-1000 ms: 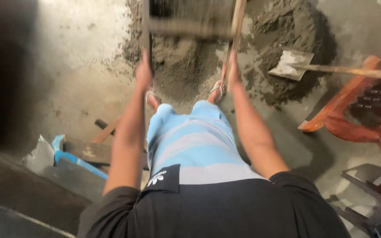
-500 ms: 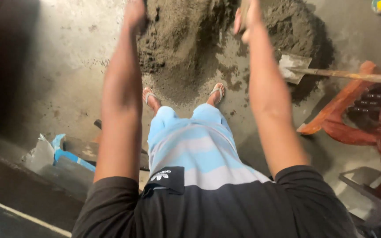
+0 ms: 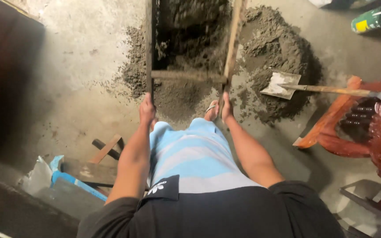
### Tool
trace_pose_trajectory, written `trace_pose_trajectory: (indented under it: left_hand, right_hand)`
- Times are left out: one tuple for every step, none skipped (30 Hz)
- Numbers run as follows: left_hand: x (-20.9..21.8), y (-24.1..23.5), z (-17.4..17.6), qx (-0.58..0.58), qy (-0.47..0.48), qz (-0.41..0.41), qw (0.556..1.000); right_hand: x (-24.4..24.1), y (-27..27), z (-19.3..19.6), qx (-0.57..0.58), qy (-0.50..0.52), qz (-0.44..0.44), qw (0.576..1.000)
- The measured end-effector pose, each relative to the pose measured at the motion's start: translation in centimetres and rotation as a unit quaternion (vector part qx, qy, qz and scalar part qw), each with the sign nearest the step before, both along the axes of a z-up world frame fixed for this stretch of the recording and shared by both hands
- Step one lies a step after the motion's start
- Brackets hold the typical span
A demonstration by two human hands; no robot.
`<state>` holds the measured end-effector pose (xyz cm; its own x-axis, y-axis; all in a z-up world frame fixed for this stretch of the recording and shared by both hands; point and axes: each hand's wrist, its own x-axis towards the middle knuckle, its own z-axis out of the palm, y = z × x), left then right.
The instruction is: The person scoops wet concrete with a shovel and pours it into a wooden sieve frame. They then shake the sieve back and forth to separate fine material, which falls onto the floor, while coarser aggregate remains in the sieve. The person repeats this cycle multiple times.
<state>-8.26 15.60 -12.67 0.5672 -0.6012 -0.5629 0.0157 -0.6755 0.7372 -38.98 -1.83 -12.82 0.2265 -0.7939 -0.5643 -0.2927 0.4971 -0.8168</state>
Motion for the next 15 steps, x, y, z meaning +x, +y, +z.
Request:
trace_pose_trajectory:
  left_hand:
    - [0.9,-1.6,0.9,0.001,0.004,0.01,1.0]
    - [1.7,-3.4,2.0,-0.002,0.008,0.022,1.0]
    - [3.2,-6.3,2.3,-0.006,0.007,0.022,1.0]
    - [4.7,-8.7,2.6,-0.023,0.024,0.013,0.999]
    - [6.2,-11.0,2.9,-0.04,0.041,0.003,0.998]
    - [6.9,-13.5,7.3,-0.042,0.038,0.003,0.998]
    - [7.7,-15.8,12.2,-0.014,0.064,0.011,0.998]
    - [8.0,-17.7,17.4,0.015,0.092,0.02,0.995]
    - [8.9,-18.6,16.3,0.013,0.091,0.02,0.996]
    - [10.0,-19.6,15.3,0.024,0.069,0.012,0.997]
    - [11.2,-20.5,14.3,0.035,0.048,0.003,0.998]
    - [9.5,-17.8,15.1,0.038,0.049,0.007,0.998]
    - [7.7,-15.2,15.9,0.022,0.041,-0.005,0.999]
    - [6.0,-13.4,16.8,0.002,0.032,-0.021,0.999]
    - [5.5,-10.4,10.3,0.001,0.032,-0.021,0.999]
  right_hand:
    - [1.2,-0.8,0.9,0.021,0.004,-0.033,0.999]
    - [2.4,-2.0,1.9,0.04,0.007,-0.064,0.997]
    - [4.2,-5.0,5.1,0.035,0.006,-0.064,0.997]
    - [5.9,-7.4,8.1,0.032,0.012,-0.039,0.999]
    - [7.7,-9.8,11.1,0.028,0.018,-0.014,0.999]
    - [9.1,-11.5,14.5,0.026,0.015,-0.014,0.999]
    - [10.5,-13.2,18.0,0.016,0.021,0.022,0.999]
    - [11.7,-15.0,21.6,0.006,0.028,0.059,0.998]
    - [11.1,-15.9,21.5,0.004,0.028,0.06,0.998]
    - [10.8,-17.1,21.5,0.041,-0.003,0.024,0.999]
    - [10.6,-18.2,21.5,0.078,-0.033,-0.013,0.996]
    - [10.7,-15.1,22.4,0.082,-0.032,-0.009,0.996]
    - [10.7,-12.2,23.3,0.076,0.009,0.001,0.997]
    - [10.8,-9.7,24.4,0.066,0.048,0.007,0.997]
    - [9.0,-7.7,17.2,0.066,0.049,0.008,0.997]
